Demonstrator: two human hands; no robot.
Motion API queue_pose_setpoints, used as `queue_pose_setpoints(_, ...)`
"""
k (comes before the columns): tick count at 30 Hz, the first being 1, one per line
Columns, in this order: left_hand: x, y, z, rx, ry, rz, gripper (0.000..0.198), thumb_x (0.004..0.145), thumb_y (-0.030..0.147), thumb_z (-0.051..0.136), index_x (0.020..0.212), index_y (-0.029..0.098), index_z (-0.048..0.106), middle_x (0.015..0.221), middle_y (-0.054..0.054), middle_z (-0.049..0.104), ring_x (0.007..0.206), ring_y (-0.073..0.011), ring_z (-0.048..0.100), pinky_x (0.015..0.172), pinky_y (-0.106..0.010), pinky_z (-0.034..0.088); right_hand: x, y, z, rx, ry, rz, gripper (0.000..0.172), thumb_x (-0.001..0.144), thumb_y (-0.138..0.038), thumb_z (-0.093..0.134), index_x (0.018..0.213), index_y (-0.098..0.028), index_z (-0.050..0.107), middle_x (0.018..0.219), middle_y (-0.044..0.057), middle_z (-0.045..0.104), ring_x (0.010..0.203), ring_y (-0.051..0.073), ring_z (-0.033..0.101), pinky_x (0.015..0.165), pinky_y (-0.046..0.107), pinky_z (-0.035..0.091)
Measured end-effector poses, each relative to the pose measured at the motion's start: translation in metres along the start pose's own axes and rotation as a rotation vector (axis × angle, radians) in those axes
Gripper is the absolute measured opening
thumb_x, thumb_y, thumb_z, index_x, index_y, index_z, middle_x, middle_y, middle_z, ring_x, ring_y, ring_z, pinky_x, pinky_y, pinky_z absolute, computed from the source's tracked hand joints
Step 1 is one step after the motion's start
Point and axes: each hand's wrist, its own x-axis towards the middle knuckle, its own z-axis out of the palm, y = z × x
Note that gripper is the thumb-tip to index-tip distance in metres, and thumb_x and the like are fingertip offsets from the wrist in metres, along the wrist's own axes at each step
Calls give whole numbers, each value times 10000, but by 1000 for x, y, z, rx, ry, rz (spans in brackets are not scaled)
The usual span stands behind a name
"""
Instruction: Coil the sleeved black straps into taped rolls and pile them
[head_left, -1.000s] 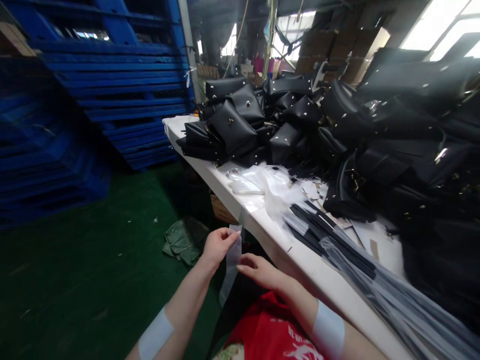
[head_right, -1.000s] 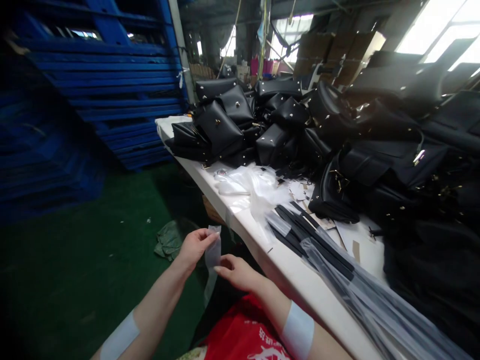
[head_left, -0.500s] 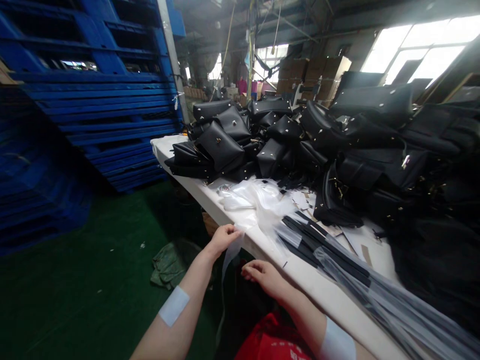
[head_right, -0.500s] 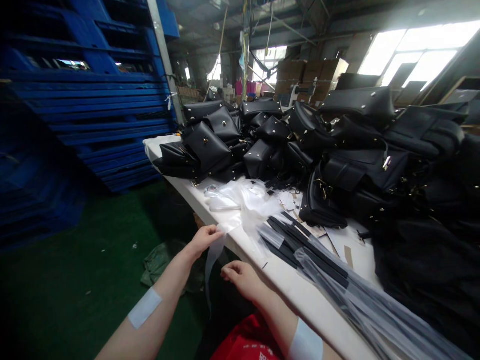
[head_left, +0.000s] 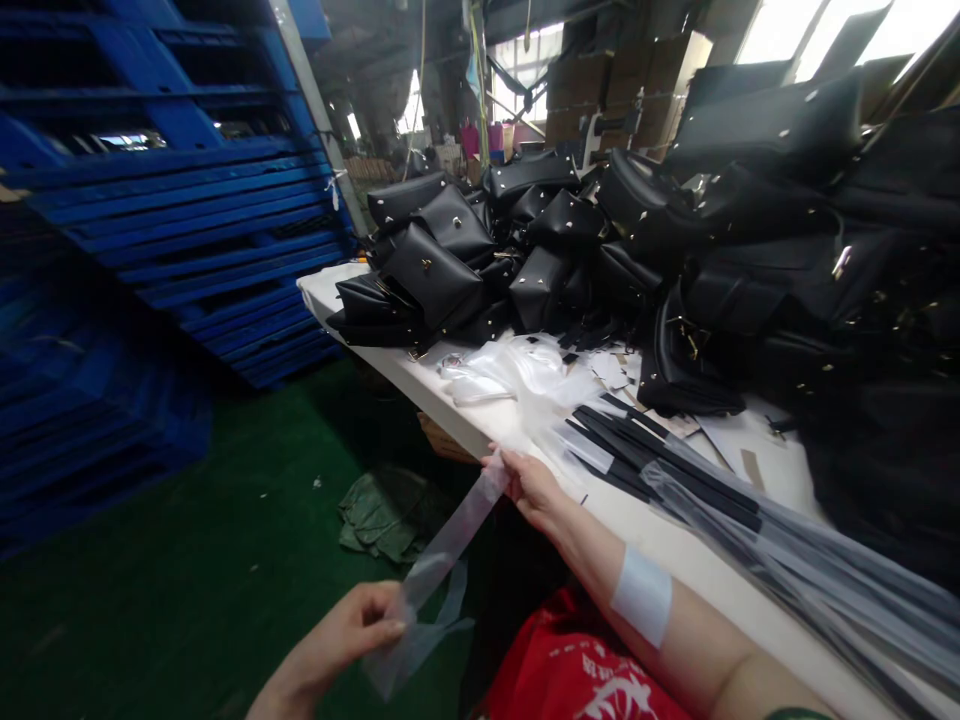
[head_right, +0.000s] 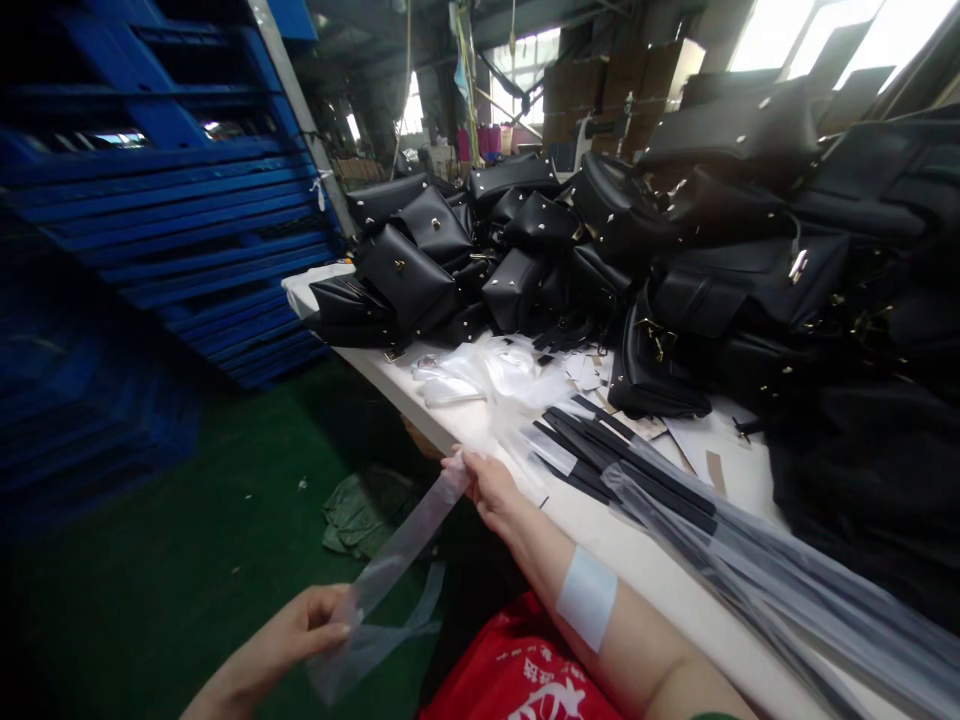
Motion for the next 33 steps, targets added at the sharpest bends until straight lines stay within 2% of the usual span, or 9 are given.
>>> queue_pose_setpoints(6,-44,-83,-20,-27,61,-316,580,565,724,706,651,153,648,639,-7,559,584,-134,471,590,-256,374,1,12,-6,-127,2,-42,226,824,-374,645,899,-163,673,757,50,744,697,162,699,728,282,534)
queue_pose_setpoints(10,-32,-98,-17,333,197,-484,564,446,692,717,433,192,455,462,32,409,508,-159,448,570,-295,375,-1,21,-13,-239,-16,-82,371,754,-517,677,847,-158,670,729,48,720,692,180,679,749,321,522)
queue_pose_setpoints(13,-9,-67,-1,657,341,-503,411,500,485,731,398,205,449,519,-36,553,686,-305,623,694,-392,461,-11,23,-16,-467,-49,-197,451,734,-603,660,807,-159,692,757,58,719,723,207,664,760,353,513)
queue_pose_setpoints(15,8,-29,19,734,408,-296,278,589,412,699,455,202,575,876,-137,722,1050,-390,617,908,-459,448,-24,24,-14,-670,-127,-287,426,746,-589,659,756,-167,710,754,54,718,724,213,650,744,348,505)
queue_pose_setpoints(18,30,30,54,529,361,85,278,724,479,644,643,226,727,1433,-96,524,1328,-351,450,1114,-450,326,-47,27,-9,-831,-365,-355,334,824,-489,624,784,-177,739,781,40,721,739,198,643,725,312,494)
queue_pose_setpoints(21,48,70,82,228,313,217,359,744,549,644,856,234,775,1426,-97,537,1305,-343,487,1127,-460,335,-64,31,-7,-853,-538,-353,290,874,-412,578,783,-181,728,756,18,698,719,175,631,686,276,488)
queue_pose_setpoints(24,65,84,92,0,280,146,569,714,574,664,1141,201,712,1288,-135,647,1200,-338,583,1074,-482,407,-72,31,-11,-944,-529,-425,277,891,-348,540,725,-181,684,716,6,666,673,160,612,640,258,482)
queue_pose_setpoints(29,80,79,87,164,453,206,424,633,561,730,855,204,785,1381,-117,575,1300,-366,479,1160,-483,271,-72,19,-18,-1172,-459,-779,198,886,-245,535,967,-261,715,1123,38,692,1134,205,589,1018,359,405)
queue_pose_setpoints(33,76,80,88,-13,310,197,441,708,532,705,1021,226,755,1156,-86,719,1109,-324,628,1027,-453,450,-73,10,-18,-1467,-440,-872,258,823,-205,588,1023,-301,719,1431,37,517,1379,249,373,1138,478,222)
